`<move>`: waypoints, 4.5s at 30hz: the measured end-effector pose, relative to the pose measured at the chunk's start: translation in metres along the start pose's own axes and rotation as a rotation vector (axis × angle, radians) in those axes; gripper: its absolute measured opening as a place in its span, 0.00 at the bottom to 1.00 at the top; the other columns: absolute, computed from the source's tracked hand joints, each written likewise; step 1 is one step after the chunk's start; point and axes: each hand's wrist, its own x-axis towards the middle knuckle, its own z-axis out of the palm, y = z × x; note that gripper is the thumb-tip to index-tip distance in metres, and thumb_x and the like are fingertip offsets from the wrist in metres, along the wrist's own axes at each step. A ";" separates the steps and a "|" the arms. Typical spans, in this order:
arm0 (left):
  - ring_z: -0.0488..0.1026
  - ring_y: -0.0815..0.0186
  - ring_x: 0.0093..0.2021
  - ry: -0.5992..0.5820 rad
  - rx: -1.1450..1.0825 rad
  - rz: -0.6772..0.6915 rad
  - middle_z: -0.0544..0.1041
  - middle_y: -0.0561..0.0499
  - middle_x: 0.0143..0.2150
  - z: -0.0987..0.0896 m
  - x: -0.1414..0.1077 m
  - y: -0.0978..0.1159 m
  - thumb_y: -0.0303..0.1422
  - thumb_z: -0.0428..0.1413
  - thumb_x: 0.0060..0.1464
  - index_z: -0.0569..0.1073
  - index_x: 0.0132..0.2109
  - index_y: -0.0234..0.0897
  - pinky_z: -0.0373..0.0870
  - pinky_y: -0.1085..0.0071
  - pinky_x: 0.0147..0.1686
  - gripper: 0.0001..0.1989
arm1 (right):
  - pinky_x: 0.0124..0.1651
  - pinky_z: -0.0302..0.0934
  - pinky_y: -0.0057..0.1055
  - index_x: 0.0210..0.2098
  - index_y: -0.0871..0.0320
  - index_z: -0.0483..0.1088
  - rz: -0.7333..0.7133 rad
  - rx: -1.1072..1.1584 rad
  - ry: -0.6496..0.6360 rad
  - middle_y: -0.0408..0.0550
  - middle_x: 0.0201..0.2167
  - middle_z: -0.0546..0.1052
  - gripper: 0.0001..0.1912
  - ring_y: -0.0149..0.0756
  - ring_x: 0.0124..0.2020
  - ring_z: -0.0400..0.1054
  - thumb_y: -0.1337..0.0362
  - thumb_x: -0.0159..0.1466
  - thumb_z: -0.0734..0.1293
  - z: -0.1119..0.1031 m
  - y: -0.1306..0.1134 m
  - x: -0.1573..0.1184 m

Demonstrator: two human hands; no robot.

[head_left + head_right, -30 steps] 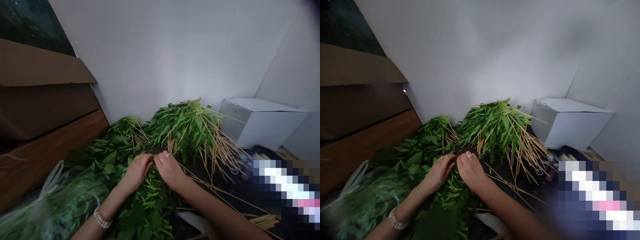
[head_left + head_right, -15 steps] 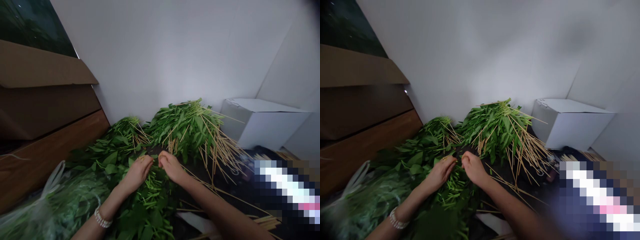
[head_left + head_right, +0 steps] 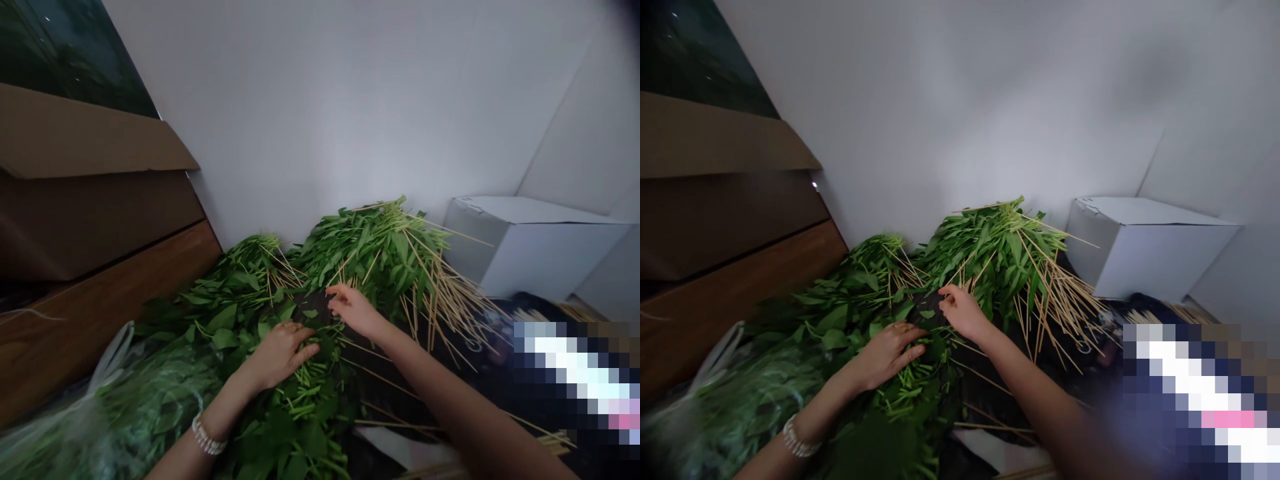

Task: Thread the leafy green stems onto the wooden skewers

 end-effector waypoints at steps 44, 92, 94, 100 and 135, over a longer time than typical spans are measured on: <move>0.74 0.56 0.46 0.057 -0.105 -0.029 0.77 0.44 0.47 0.005 -0.006 -0.005 0.49 0.43 0.63 0.65 0.58 0.41 0.67 0.60 0.47 0.24 | 0.49 0.62 0.30 0.44 0.59 0.71 -0.200 -0.210 -0.056 0.49 0.41 0.78 0.11 0.33 0.44 0.71 0.68 0.68 0.58 0.109 -0.080 0.105; 0.66 0.59 0.43 0.337 0.168 0.025 0.75 0.47 0.40 -0.051 0.027 0.007 0.35 0.51 0.62 0.79 0.43 0.44 0.63 0.63 0.42 0.11 | 0.37 0.61 0.28 0.33 0.58 0.78 -0.083 0.111 -0.032 0.44 0.28 0.78 0.09 0.33 0.31 0.70 0.65 0.59 0.65 -0.010 -0.019 -0.030; 0.66 0.59 0.43 0.308 0.175 0.020 0.75 0.47 0.41 -0.053 0.029 0.007 0.35 0.51 0.61 0.78 0.42 0.43 0.63 0.62 0.43 0.11 | 0.41 0.61 0.29 0.34 0.58 0.78 -0.112 0.052 -0.030 0.46 0.32 0.79 0.09 0.35 0.35 0.71 0.66 0.59 0.65 -0.017 -0.022 -0.031; 0.67 0.59 0.41 0.403 0.103 -0.107 0.74 0.48 0.37 -0.054 0.024 0.019 0.30 0.54 0.54 0.77 0.35 0.41 0.63 0.62 0.42 0.06 | 0.42 0.60 0.30 0.33 0.56 0.79 -0.166 -0.032 -0.004 0.47 0.33 0.79 0.08 0.36 0.35 0.71 0.68 0.59 0.66 -0.024 -0.036 -0.035; 0.73 0.64 0.41 0.540 -0.008 -0.060 0.75 0.47 0.42 -0.058 0.016 0.026 0.34 0.53 0.61 0.77 0.45 0.40 0.69 0.69 0.40 0.09 | 0.32 0.58 0.25 0.32 0.59 0.74 -0.113 -0.050 0.038 0.42 0.23 0.74 0.09 0.30 0.27 0.67 0.67 0.63 0.62 -0.011 -0.035 -0.042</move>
